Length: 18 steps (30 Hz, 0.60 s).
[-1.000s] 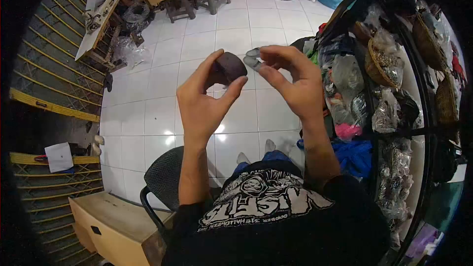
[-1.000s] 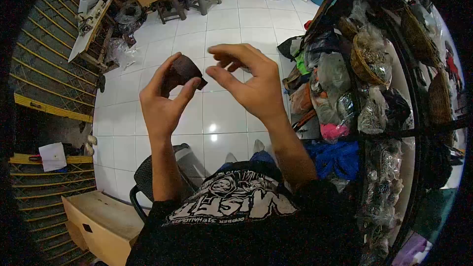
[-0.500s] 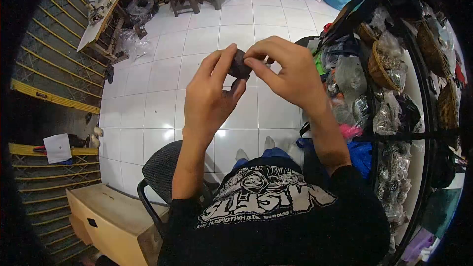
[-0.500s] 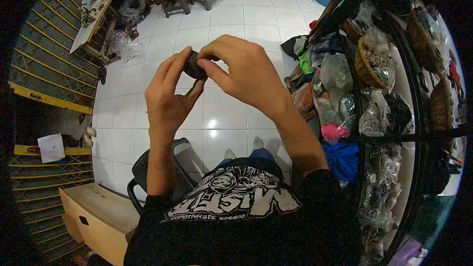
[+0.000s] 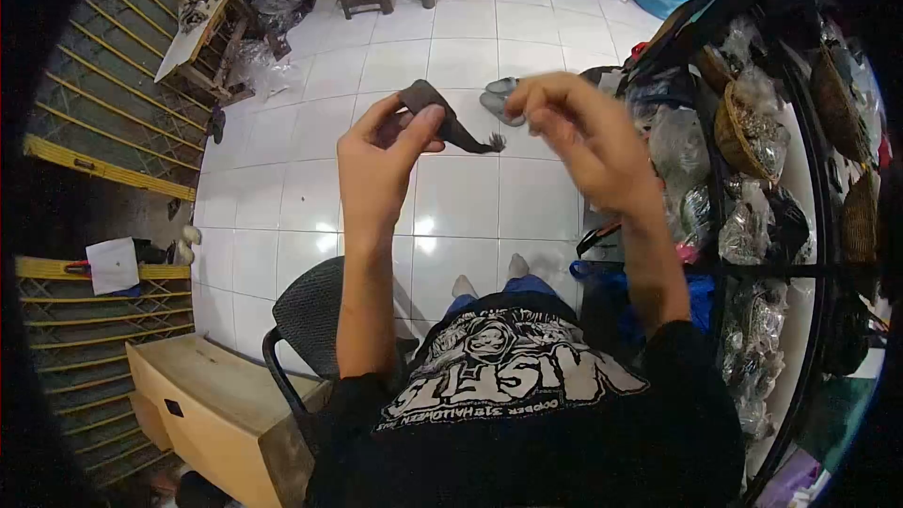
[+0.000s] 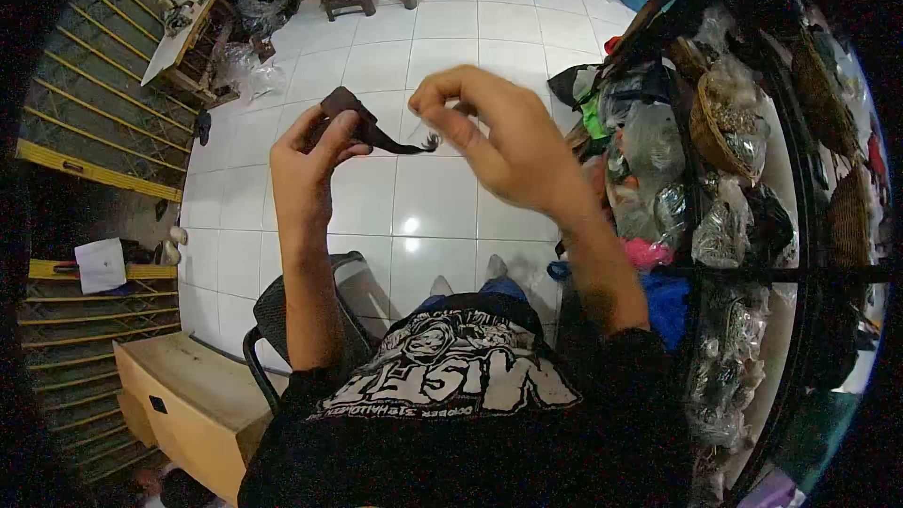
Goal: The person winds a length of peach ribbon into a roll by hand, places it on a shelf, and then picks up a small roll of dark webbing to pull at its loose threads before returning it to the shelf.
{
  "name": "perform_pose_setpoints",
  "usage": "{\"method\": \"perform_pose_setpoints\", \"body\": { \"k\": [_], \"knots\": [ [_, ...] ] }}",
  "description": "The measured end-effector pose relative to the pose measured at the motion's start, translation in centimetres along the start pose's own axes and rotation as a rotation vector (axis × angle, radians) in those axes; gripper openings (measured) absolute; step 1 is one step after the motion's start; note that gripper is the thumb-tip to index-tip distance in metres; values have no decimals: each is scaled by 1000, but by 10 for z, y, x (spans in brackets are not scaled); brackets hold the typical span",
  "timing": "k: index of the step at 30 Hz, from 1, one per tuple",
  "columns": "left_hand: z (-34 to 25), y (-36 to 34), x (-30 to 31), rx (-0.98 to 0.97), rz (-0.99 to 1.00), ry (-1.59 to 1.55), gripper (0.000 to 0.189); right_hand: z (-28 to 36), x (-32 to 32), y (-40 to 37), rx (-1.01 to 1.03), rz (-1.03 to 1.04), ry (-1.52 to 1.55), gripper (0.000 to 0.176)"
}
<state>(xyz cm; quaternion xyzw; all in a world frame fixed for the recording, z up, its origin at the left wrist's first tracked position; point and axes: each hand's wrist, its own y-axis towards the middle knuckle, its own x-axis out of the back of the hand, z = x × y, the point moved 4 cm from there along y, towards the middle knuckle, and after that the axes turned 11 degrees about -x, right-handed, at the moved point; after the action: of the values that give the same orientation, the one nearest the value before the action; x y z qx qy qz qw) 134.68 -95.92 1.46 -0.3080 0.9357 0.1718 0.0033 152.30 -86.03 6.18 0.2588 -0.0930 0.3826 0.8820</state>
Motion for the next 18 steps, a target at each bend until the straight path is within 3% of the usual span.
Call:
{"method": "perform_pose_setpoints", "body": {
  "k": [3, 6, 10, 13, 18],
  "knots": [
    [5, 2, -1, 41, -29, -35, 33, 2, -9, -11, 40, -9, -145, 13],
    [4, 0, -6, 99, -45, -82, 39, -10, -15, -12, -28, -33, 69, 14],
    [-2, -3, -10, 94, -39, -119, 34, -40, -46, -18, -134, 122, 204, 16],
    [2, -5, -6, 149, -48, -182, 34, -52, -51, -19, -316, 53, 454, 17],
    [2, -9, -5, 119, -79, -109, 32, -50, -57, -21, -230, 165, 395, 16]
  ]
}}
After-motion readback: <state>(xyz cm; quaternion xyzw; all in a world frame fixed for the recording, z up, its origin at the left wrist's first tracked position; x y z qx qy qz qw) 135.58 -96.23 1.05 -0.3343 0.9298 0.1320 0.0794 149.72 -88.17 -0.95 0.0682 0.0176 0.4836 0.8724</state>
